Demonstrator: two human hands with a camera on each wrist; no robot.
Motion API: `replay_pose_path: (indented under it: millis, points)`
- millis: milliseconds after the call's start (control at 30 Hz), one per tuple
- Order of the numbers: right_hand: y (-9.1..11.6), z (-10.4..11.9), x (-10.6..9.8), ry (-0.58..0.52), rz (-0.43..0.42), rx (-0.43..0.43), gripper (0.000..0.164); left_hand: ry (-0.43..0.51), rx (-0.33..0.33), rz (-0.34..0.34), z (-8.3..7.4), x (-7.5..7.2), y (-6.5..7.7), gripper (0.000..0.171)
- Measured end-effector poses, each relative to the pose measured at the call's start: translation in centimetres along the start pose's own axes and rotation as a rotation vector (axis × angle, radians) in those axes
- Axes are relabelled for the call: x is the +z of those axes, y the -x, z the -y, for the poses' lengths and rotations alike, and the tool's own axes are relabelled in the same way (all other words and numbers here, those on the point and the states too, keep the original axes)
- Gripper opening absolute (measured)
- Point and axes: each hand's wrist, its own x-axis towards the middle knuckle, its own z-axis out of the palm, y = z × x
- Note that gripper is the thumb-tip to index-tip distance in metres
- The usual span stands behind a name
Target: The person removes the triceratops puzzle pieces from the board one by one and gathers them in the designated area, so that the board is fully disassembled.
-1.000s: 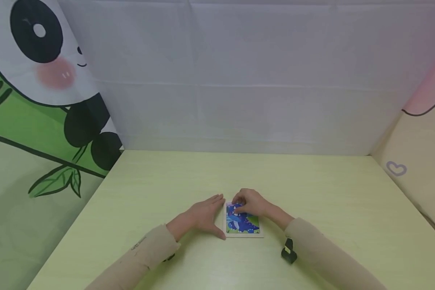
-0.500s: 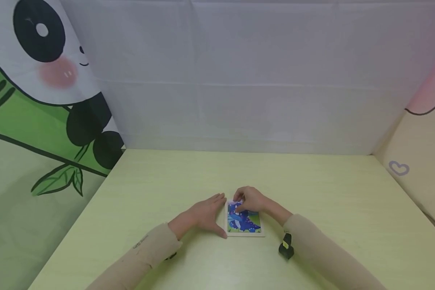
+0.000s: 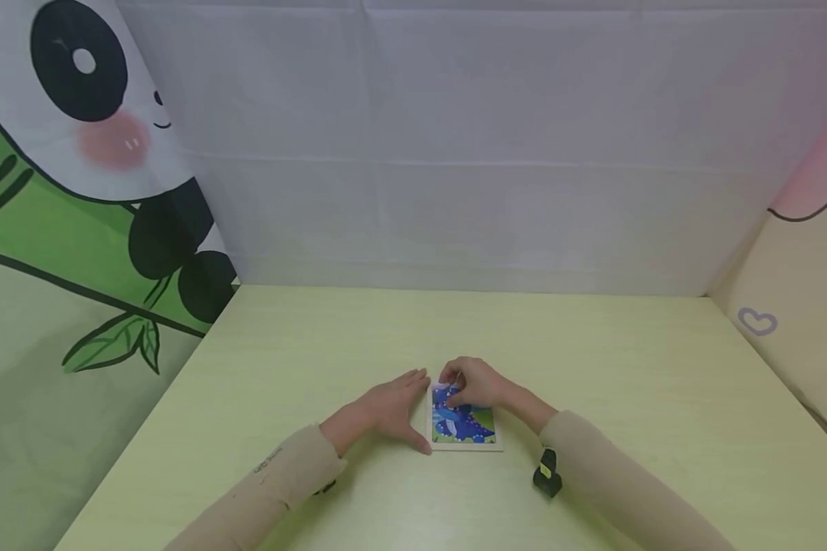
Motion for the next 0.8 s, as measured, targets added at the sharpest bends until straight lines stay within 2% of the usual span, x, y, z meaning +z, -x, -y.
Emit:
replay_pose_path:
  millis: [333,467,800]
  points:
    - [0.13,0.08,-0.49,0.121,0.027,-0.100,0.027,-0.005,0.003,0.002,0.15,0.15,-0.01,0.115]
    - [0.24,0.24,-0.70,0.163,0.021,-0.115,0.027,-0.009,-0.005,0.000,0.10,0.13,-0.04,0.115]
    - [0.59,0.20,-0.68,0.153,-0.001,-0.122,0.026,0.006,-0.011,0.005,-0.25,-0.15,0.12,0.114]
